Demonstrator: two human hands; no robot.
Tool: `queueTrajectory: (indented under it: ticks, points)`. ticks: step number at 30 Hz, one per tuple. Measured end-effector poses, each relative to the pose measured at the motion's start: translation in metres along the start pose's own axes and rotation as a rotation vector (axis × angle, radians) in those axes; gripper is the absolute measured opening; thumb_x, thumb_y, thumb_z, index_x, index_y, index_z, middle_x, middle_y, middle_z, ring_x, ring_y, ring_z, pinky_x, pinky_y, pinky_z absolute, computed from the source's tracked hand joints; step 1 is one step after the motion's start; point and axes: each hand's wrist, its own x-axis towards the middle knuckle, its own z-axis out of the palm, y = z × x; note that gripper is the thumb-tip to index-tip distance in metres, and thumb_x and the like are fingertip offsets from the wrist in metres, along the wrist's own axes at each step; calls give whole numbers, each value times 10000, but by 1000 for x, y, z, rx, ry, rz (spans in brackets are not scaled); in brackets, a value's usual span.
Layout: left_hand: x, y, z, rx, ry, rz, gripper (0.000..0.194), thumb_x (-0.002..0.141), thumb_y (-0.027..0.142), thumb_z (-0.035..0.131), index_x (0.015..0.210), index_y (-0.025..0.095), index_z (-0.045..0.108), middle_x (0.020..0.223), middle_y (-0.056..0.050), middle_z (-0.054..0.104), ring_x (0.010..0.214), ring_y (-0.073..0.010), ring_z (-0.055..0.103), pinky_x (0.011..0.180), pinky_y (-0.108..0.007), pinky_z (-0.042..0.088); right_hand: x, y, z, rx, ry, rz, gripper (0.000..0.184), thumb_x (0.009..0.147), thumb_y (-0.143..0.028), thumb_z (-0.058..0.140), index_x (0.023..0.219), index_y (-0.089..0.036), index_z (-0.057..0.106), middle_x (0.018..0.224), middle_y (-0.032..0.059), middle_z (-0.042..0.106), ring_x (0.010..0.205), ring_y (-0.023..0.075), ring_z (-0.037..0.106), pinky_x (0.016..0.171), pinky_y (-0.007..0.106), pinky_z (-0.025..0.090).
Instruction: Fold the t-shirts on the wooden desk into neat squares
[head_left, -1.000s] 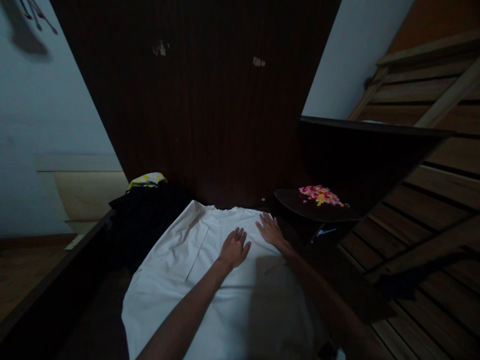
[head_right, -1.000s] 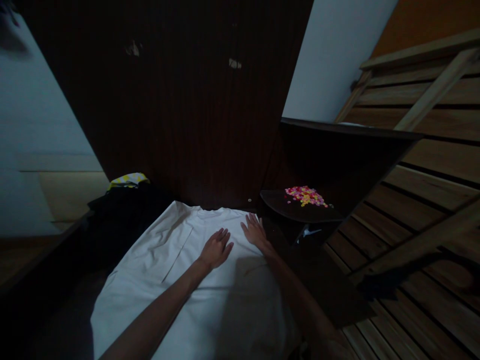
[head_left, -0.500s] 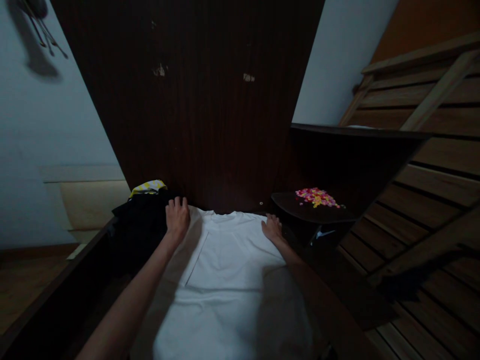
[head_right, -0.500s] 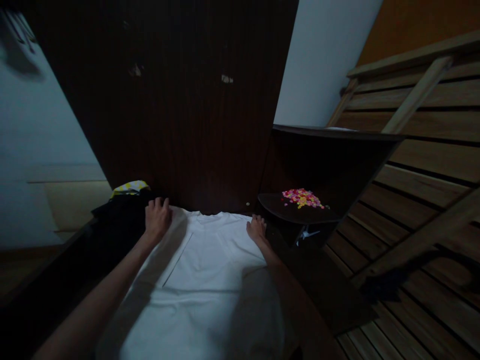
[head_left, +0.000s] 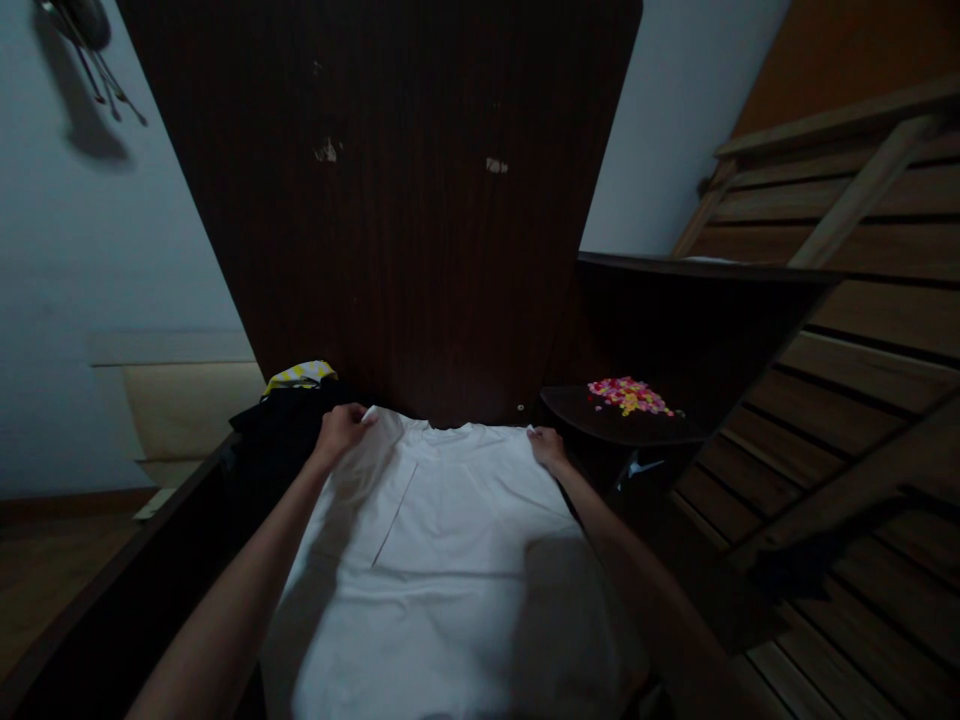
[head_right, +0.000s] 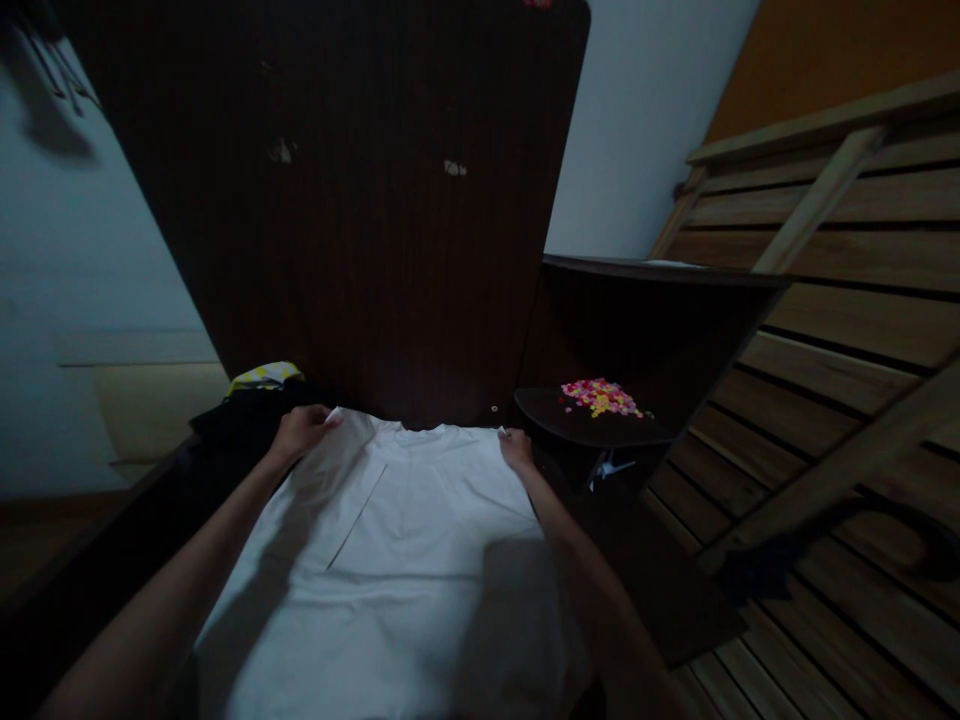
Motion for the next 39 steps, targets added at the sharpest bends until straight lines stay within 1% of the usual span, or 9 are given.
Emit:
queueTrajectory:
  ticks: [5,9,13,16,20,27,32,36,39]
  points:
    - [-5,8,-3,-147,8,-33,155,726,338,674,697,187,693,726,-36,732,748,-194,668,641,-223,430,-10,-17,-22,105,53,-137,322,931,-301,460,902,-150,743,884,83,746,843,171,677,665,199,419]
    - [-12,31,4,-254,-30,2,178,696,357,685,643,187,683,618,-14,679,670,-172,625,595,-225,397,-20,-46,-36,290,66,-293,264,843,-326,538,761,-154,721,719,50,714,700,175,654,611,227,421]
    - [-24,66,23,-376,-46,46,169,715,327,667,643,174,680,555,-3,642,590,-148,595,571,-225,395,-37,-83,-35,408,37,-352,198,798,-324,593,722,-164,682,689,37,701,630,148,630,564,216,421]
    - [-35,89,45,-447,-39,56,142,737,285,652,672,162,682,575,-5,660,562,-136,602,563,-218,415,-53,-108,-26,490,-40,-365,170,796,-319,611,727,-169,653,675,26,693,541,130,608,496,208,418]
    - [-45,104,67,-477,-61,66,146,781,268,628,756,149,707,629,-28,700,581,-148,647,572,-218,454,-69,-128,-16,625,-143,-388,171,823,-337,597,750,-187,630,642,14,685,449,135,601,402,211,418]
    - [-54,104,71,-484,-72,87,178,809,199,596,876,130,746,747,-79,753,669,-181,707,650,-241,505,-73,-131,-12,792,-221,-363,211,776,-391,679,719,-197,618,585,4,661,432,161,629,371,231,486]
    - [-56,107,69,-491,-68,91,215,824,201,577,914,131,759,804,-89,767,765,-201,726,719,-257,525,-67,-129,-7,897,-310,-350,191,826,-339,592,715,-188,622,555,-10,624,464,153,653,434,234,559]
    - [-59,108,68,-534,-100,115,240,792,245,631,964,137,758,895,-84,778,841,-215,730,753,-267,540,-58,-121,-6,909,-371,-398,92,762,-265,658,778,-184,618,669,-11,645,521,144,664,486,258,590]
    - [-62,108,68,-606,-149,171,276,744,208,663,998,141,749,941,-74,779,876,-220,730,781,-281,547,-50,-115,-12,911,-390,-496,268,722,-276,717,958,-203,612,807,-9,665,543,121,648,478,248,576]
